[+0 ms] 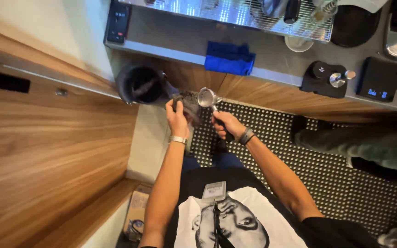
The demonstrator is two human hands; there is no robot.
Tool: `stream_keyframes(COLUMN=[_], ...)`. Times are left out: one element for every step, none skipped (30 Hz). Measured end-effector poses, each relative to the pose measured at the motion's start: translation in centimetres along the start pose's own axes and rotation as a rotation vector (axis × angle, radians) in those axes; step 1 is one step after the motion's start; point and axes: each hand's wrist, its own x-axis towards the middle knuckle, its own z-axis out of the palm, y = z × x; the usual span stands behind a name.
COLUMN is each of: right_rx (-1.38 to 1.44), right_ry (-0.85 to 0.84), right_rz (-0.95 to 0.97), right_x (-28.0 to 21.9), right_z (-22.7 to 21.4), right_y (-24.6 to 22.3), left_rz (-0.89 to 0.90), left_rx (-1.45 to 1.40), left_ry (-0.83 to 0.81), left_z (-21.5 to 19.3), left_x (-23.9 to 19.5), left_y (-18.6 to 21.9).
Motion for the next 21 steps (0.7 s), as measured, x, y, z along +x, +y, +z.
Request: stream_keyframes(right_rx=[0.002, -0.038, -0.073, -0.067, -0.185, -0.303, -0.293, -0.444, -0.595, -0.588, -0.511, -0.432, -0.417, -0.628, -0.832, -0.811, -0.966, -1.123, -1.109, -1.059, -1.018], right_ry=[0.005, 0.051, 0.101, 0.11, 0.213, 0.316, 0.331, 0.361, 0.389, 0.404, 0.431, 0.456, 0.469, 0.542, 0.628, 0.657, 0.741, 0.825, 0.838, 0.769, 0.702], right_rz=[-0.018, 0.02, 0.066, 0.055, 0.049, 0.045, 0.039, -0.086, -0.216, -0.226, -0.182, -0.139, -0.148, -0.091, -0.022, -0.021, -0.064, -0.103, -0.082, -0.21, -0.361], right_x=[0.5, 1.2, 1.6, 2.2, 2.7, 3.2, 2.8, 2.5, 2.5, 3.3, 3.9, 4.4, 4.4, 4.3, 3.8, 3.7, 3.3, 2.8, 3.1, 3.3, 4.2], right_z=[0.6, 1.3, 2.1, 3.2, 4.4, 5.6, 6.7, 8.0, 9.2, 10.1, 10.9, 11.6, 12.3, 12.9, 13.2, 13.6, 14.1, 14.5, 13.0, 11.5, 9.4], right_y=[0.5, 1.0, 1.8, 1.4, 1.5, 1.5, 2.1, 2.7, 2.8, 3.3, 4.3, 5.1, 4.5, 3.8, 3.6, 3.9, 4.3, 4.7, 6.7, 8.8, 9.7], left_rz=[0.009, 0.274, 0.534, 0.538, 0.621, 0.701, 0.706, 0.629, 0.555, 0.563, 0.568, 0.571, 0.575, 0.583, 0.589, 0.596, 0.491, 0.383, 0.368, 0.204, 0.062], left_rx=[0.001, 0.178, 0.355, 0.355, 0.688, 1.023, 1.022, 0.857, 0.693, 0.694, 0.626, 0.558, 0.565, 0.81, 1.052, 1.055, 0.92, 0.788, 0.795, 0.54, 0.278], left_ry=[-0.017, -0.137, -0.257, -0.272, -0.364, -0.453, -0.472, -0.533, -0.587, -0.604, -0.67, -0.735, -0.755, -0.757, -0.766, -0.801, -0.821, -0.834, -0.855, -0.834, -0.798], left_z=[0.0, -0.1, -0.4, -0.7, -1.2, -1.7, -2.5, -3.3, -3.8, -3.9, -4.2, -4.4, -5.0, -5.5, -5.9, -6.6, -7.3, -8.0, -9.2, -10.5, -10.4], left_x=[0.2, 0.5, 0.5, 0.4, 0.1, -0.1, 0.4, 0.9, 1.8, 2.8, 3.4, 4.1, 4.7, 5.3, 5.7, 6.7, 7.3, 7.9, 8.6, 9.2, 10.5], left_y=[-0.1, -0.2, -0.5, 0.4, 1.2, 1.9, 2.3, 2.7, 3.4, 3.7, 3.7, 3.6, 3.7, 3.8, 3.4, 3.0, 2.4, 1.9, 0.3, -1.3, -2.5])
